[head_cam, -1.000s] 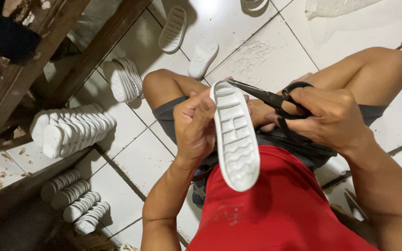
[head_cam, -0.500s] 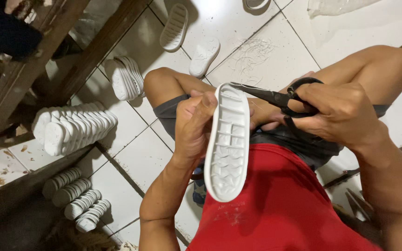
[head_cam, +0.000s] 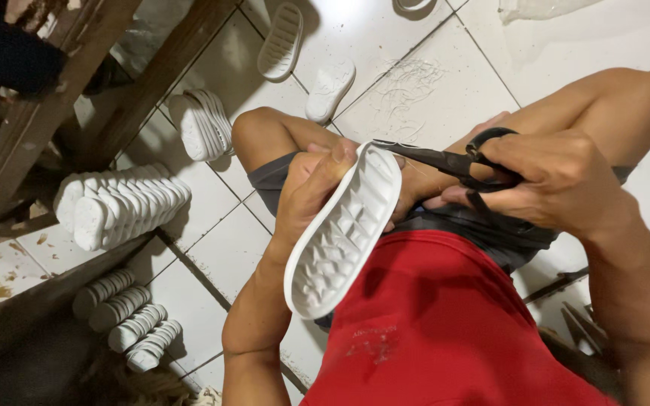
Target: The person sits on the floor and uses large shears to trim excess material from the edges of white slipper soles. They handle the soles one at a time, rotating them to cut along the perimeter, and place finished pieces into a nearby stack.
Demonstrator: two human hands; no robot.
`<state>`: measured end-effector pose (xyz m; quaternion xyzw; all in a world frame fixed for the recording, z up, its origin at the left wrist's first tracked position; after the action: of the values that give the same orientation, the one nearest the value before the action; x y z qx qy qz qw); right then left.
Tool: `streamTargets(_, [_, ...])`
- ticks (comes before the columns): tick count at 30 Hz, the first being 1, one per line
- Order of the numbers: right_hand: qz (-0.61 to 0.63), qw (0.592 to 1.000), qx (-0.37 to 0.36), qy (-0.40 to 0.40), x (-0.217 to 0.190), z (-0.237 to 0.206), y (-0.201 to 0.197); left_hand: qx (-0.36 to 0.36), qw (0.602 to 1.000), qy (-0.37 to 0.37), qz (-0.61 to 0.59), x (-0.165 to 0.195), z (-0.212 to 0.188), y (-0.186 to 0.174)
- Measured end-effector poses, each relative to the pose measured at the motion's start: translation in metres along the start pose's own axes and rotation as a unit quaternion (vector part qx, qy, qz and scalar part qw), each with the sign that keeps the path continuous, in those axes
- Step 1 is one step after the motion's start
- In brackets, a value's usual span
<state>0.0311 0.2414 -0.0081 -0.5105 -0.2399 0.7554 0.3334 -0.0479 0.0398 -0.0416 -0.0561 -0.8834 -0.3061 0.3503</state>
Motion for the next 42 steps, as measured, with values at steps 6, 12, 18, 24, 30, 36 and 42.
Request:
streamTargets(6, [-0.102,0.987,-0.046,-0.115,-0.013,-0.004,0.009,-0.099,0.989,-0.108,-0.003,-0.028,0.017,-0.014])
streamTargets(12, [0.358,0.9,0.045,0.244,0.001,-0.011,0.03,-0.145,0.968,-0.171,-0.112,-0.085,0.032,-0.009])
streamTargets(18, [0.593,0.697,0.1,0.391,0.033,-0.028,0.07,-0.103,0.966,0.182,0.152,-0.059,0.006,0.015])
streamTargets(24, [0.433,0.776,-0.003,0.459,0.037,-0.037,0.059,0.009,0.95,0.294,0.107,-0.007,-0.004,0.013])
streamTargets(30, [0.094,0.978,0.011,0.184,0.001,-0.018,0.002,0.029,0.909,0.367,0.194,0.026,-0.021,-0.004])
streamTargets(36, [-0.061,0.998,0.007,-0.018,-0.031,-0.007,-0.006,-0.003,0.842,0.44,0.31,0.024,-0.023,0.013])
streamTargets(42, [-0.077,0.997,-0.007,-0.018,-0.035,0.003,-0.01,0.0,0.904,0.375,0.203,0.027,-0.026,0.006])
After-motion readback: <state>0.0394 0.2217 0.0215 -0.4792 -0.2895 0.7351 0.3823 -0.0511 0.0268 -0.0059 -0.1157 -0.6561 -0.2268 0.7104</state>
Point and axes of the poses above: each hand's wrist, its own z-axis towards the middle knuckle, its own y-axis out of the palm, x = y × z, the point moved 8 cm from there along z, towards the middle knuckle, and after that the axes turned 9 degrees about x, right-handed, at the moved point
